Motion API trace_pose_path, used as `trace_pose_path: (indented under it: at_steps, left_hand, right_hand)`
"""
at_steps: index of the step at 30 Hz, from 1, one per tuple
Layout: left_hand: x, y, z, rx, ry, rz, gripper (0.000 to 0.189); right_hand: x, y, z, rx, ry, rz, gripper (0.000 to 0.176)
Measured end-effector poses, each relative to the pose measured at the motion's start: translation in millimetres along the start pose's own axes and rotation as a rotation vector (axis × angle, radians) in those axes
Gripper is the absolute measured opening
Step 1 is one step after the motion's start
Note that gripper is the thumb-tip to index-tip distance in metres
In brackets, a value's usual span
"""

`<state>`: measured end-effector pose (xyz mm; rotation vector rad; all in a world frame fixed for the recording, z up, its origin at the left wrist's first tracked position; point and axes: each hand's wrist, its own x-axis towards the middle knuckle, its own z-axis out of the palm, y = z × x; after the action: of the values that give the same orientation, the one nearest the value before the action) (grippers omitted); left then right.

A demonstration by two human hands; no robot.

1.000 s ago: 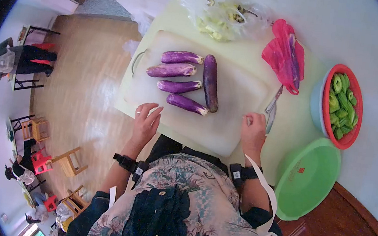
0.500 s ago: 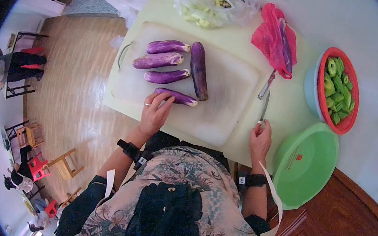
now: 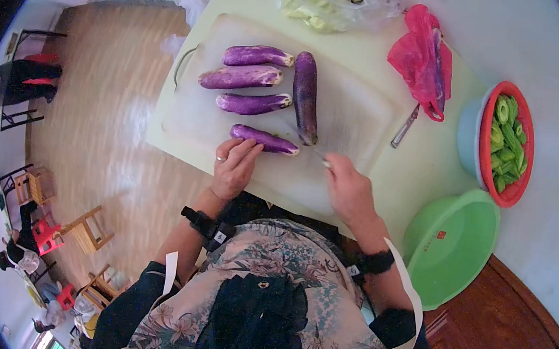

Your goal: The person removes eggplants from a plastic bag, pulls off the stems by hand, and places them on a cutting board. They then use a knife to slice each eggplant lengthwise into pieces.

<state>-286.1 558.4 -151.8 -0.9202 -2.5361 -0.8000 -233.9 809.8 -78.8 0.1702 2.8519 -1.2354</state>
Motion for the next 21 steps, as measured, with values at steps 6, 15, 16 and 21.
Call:
trace_pose_path:
  at_steps: [6,15,16,21]
  left_hand:
    - [-1,-2,8,-0.019,0.078,-0.009,0.039]
    - [-5,-6,10,-0.02,0.076,0.023,0.036]
    - [-5,-6,10,-0.023,0.077,0.028,0.037]
    - [-8,-7,14,-0.007,0.087,0.035,0.038]
  right_hand:
    - [45,-26,27,-0.168,-0.265,-0.363,0.025]
    - [47,-23,36,-0.236,-0.364,-0.368,0.024]
    - [47,-23,36,-0.261,-0.381,-0.367,0.025]
    - [51,-25,33,-0.314,-0.424,-0.407,0.026]
